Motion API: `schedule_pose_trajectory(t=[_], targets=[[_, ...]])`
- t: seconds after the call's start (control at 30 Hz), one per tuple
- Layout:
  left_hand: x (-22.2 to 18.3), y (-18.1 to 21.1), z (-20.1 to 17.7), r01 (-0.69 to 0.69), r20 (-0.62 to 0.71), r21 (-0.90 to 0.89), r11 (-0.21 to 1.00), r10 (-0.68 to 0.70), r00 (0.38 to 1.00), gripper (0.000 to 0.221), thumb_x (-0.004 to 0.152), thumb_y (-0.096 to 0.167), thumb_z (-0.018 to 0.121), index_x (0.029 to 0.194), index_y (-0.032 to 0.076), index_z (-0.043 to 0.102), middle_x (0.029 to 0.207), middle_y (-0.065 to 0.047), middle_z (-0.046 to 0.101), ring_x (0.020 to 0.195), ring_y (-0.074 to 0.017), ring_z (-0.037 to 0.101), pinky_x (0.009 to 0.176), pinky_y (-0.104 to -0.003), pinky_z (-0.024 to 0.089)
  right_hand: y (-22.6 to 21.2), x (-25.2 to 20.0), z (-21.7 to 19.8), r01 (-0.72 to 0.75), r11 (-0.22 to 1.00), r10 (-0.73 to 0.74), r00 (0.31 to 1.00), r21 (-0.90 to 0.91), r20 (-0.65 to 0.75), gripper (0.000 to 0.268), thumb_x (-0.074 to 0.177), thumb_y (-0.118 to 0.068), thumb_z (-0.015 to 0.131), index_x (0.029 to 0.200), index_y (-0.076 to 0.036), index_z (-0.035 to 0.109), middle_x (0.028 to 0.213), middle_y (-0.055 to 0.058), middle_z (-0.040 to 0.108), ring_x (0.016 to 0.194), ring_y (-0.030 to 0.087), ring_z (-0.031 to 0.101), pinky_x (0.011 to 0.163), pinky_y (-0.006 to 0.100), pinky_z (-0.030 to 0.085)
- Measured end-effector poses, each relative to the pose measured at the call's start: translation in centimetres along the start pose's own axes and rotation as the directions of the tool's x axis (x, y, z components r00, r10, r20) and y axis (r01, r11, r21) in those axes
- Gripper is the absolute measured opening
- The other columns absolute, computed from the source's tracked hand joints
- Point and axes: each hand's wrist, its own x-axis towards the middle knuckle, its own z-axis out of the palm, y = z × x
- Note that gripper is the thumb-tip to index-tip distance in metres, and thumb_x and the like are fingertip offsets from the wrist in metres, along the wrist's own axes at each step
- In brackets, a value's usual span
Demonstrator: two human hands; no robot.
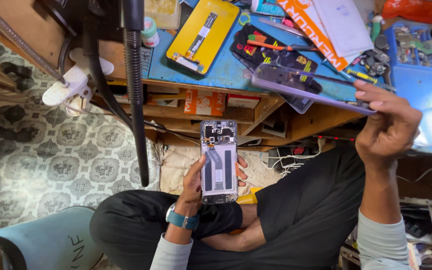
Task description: The person is repairing a disassembled smartphone while sitting on the floor. They use a metal tool to pry and adjust internal components, then apply a liquid from a spray bottle to the screen and wipe it with a cloth.
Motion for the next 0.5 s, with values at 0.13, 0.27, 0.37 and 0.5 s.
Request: schedule_pose_trajectory(t=[0.13, 0.27, 0.37, 0.5], targets=[[-0.1, -0.1, 0.2, 0.002, 0.004, 0.006, 1.000, -0.003, 1.000, 0.075, 0.107, 0.054, 0.036, 0.147, -0.009, 0.043, 0.128, -0.032, 0.058, 0.109, -0.0377, 0.069, 0.089, -0.048, 0.062, -0.2, 0.6, 0.7, 0.012, 1.000, -0.012, 0.999, 0.003, -0.033, 0.013, 0.122, -0.008, 0.048, 0.120, -0.001, 0.037, 0.113, 0.024, 0.066, 0.110, 0.037, 0.073, 0.107, 0.047, 0.060], [0.0, 0.0, 0.2, 0.019, 0.010, -0.045, 0.999, -0.018, 1.000, 0.076, 0.106, 0.055, 0.037, 0.147, -0.009, 0.043, 0.129, -0.031, 0.058, 0.110, -0.0367, 0.069, 0.088, -0.046, 0.063, 0.3, 1.2, 1.6, -0.009, 0.997, 0.007, 1.000, 0.080, 0.024, 0.012, 0.118, -0.005, 0.049, 0.122, 0.000, 0.039, 0.114, 0.024, 0.064, 0.112, 0.036, 0.071, 0.106, 0.046, 0.060], [0.0, -0.1, 0.1, 0.014, 0.004, -0.037, 0.999, -0.014, 1.000, 0.075, 0.106, 0.054, 0.037, 0.147, -0.008, 0.043, 0.128, -0.030, 0.059, 0.109, -0.0369, 0.070, 0.087, -0.047, 0.063, 1.1, 1.3, 2.1, -0.033, 0.997, 0.027, 0.997, 0.073, 0.075, 0.009, 0.118, 0.002, 0.052, 0.120, 0.003, 0.043, 0.117, 0.024, 0.065, 0.113, 0.035, 0.071, 0.104, 0.045, 0.060], [0.0, -0.2, -0.1, -0.021, 0.018, 0.004, 1.000, 0.021, 1.000, 0.073, 0.106, 0.054, 0.037, 0.147, -0.007, 0.044, 0.126, -0.031, 0.059, 0.107, -0.0373, 0.070, 0.089, -0.049, 0.064, 1.9, 2.1, 2.7, 0.091, 0.991, -0.072, 0.981, -0.100, 0.181, 0.012, 0.116, 0.009, 0.060, 0.119, 0.002, 0.051, 0.123, 0.020, 0.070, 0.116, 0.034, 0.073, 0.102, 0.040, 0.061]])
